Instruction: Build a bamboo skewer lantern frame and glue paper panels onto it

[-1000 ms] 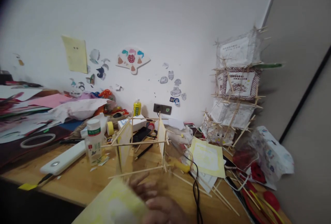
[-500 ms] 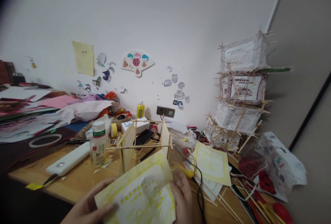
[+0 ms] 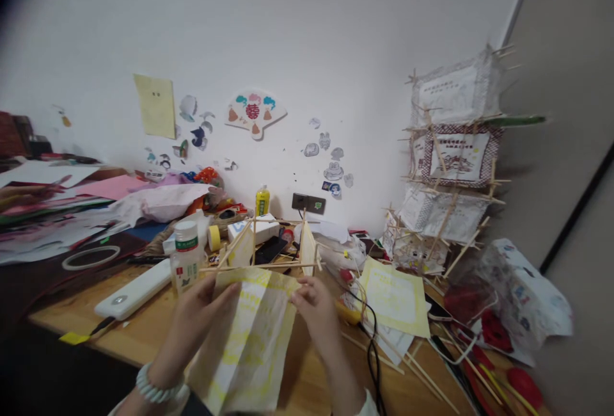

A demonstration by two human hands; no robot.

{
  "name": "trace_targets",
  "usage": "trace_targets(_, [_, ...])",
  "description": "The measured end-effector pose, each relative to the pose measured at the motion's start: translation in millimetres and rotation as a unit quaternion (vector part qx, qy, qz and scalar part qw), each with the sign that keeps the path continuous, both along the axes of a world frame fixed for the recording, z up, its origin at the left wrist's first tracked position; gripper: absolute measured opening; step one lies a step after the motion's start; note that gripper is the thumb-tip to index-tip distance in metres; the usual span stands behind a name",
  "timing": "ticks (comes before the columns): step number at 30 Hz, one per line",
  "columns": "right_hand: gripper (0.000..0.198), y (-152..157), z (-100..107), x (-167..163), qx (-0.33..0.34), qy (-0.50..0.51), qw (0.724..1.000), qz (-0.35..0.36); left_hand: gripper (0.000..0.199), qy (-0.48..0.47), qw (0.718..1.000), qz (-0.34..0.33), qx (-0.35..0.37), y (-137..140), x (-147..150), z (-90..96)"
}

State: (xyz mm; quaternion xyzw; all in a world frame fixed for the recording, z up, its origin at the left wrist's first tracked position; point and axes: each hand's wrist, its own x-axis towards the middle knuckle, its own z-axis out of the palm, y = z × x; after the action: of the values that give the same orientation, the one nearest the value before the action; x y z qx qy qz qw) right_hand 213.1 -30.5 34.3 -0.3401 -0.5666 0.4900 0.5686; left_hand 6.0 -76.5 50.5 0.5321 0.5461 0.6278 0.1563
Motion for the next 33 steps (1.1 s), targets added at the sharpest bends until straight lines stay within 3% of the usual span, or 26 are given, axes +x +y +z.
trace_targets(4, [0.057,6.8,-20.0,-13.8,-0.022,-0.066,0.998,-0.005,0.035,0.035,0.999,0.027,0.013,-5.8,2.6,-2.9])
trace_targets(7, [0.061,11.8,-30.4,-20.5,-0.053,-0.084,0.995,-0.023,0.032,0.054,0.998,0.004,0.014,-13.7,2.0,-1.4])
trace_targets(14, [0.045,8.4,-21.5,-13.4,-0.050,-0.089,0.993,0.064,0.033,0.019,0.996,-0.088,0.005,-24.0,-0.6,7.3])
trace_targets(19, [0.039,7.3,-8.3,8.9,0.019,-0.091,0.996,0.005,0.044,0.008,0.999,0.020,0.028,-16.1,1.5,12.4])
trace_targets(24, [0.029,16.2,-0.6,21.5,0.087,-0.141,0.983,-0.082,0.037,0.074,0.991,0.102,0.054,-2.3,6.1,15.5])
trace_targets(33, [0.029,17.9,15.4,8.8,0.106,-0.118,0.974,-0.162,0.039,0.028,0.992,0.097,0.073,6.8,10.9,13.7])
